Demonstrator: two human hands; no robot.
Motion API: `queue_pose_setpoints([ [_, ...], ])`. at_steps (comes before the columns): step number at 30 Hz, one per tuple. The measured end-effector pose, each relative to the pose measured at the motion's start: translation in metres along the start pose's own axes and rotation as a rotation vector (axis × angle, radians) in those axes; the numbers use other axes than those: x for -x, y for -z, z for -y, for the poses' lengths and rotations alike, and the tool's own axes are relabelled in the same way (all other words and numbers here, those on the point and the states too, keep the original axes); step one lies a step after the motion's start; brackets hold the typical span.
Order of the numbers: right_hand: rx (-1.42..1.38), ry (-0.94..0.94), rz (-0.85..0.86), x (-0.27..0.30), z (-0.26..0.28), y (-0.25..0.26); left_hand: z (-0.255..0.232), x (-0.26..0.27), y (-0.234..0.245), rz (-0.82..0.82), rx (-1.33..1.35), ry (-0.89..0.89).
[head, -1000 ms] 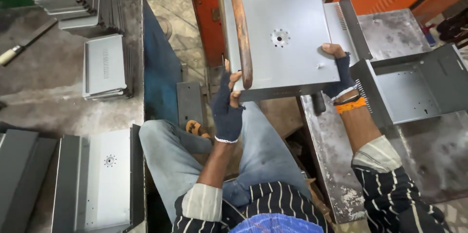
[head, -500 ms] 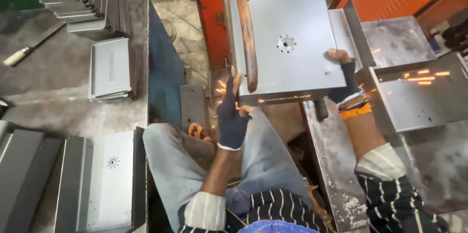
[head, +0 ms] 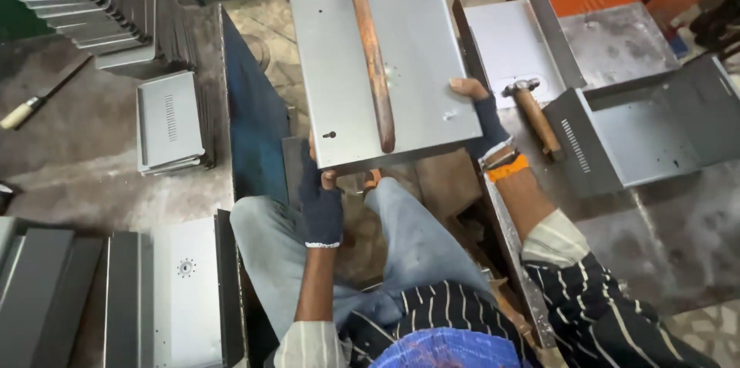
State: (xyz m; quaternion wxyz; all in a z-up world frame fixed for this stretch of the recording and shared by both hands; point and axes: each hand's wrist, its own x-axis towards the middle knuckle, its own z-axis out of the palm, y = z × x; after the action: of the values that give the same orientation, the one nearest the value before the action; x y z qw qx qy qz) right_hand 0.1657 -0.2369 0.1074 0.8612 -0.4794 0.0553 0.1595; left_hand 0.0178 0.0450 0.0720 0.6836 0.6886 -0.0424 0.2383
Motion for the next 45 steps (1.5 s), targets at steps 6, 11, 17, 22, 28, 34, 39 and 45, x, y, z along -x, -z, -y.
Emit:
queue_pose_setpoints([
  [6,-0.078,-0.027,0.19,-0.001,-0.001,-0.038,-0.002,-0.014,0.017,-0.254,-0.105,0.86],
  [11,-0.102,-0.006,0.218,-0.009,-0.017,-0.037,0.067,0.002,0.048,-0.189,-0.022,0.065],
  [17,-0.048,0.123,0.014,-0.032,-0.068,-0.035,0.075,-0.007,0.076,-0.343,0.031,0.312],
  [22,-0.073,-0.065,0.056,-0.025,-0.055,-0.062,0.078,-0.016,0.086,-0.356,0.104,0.226],
  [28,-0.098,0.06,0.098,-0.035,-0.091,-0.065,0.089,-0.025,0.106,-0.379,0.016,0.181],
  [34,-0.115,0.289,0.06,-0.013,-0.056,0.0,0.106,-0.015,0.049,-0.449,0.166,0.318],
  [39,-0.309,0.142,0.183,0.041,-0.029,0.036,-0.067,-0.015,-0.096,-0.45,0.171,0.517],
  [45,1.373,0.744,-0.241,0.05,-0.026,0.02,0.033,-0.021,-0.102,-0.695,0.011,0.015],
])
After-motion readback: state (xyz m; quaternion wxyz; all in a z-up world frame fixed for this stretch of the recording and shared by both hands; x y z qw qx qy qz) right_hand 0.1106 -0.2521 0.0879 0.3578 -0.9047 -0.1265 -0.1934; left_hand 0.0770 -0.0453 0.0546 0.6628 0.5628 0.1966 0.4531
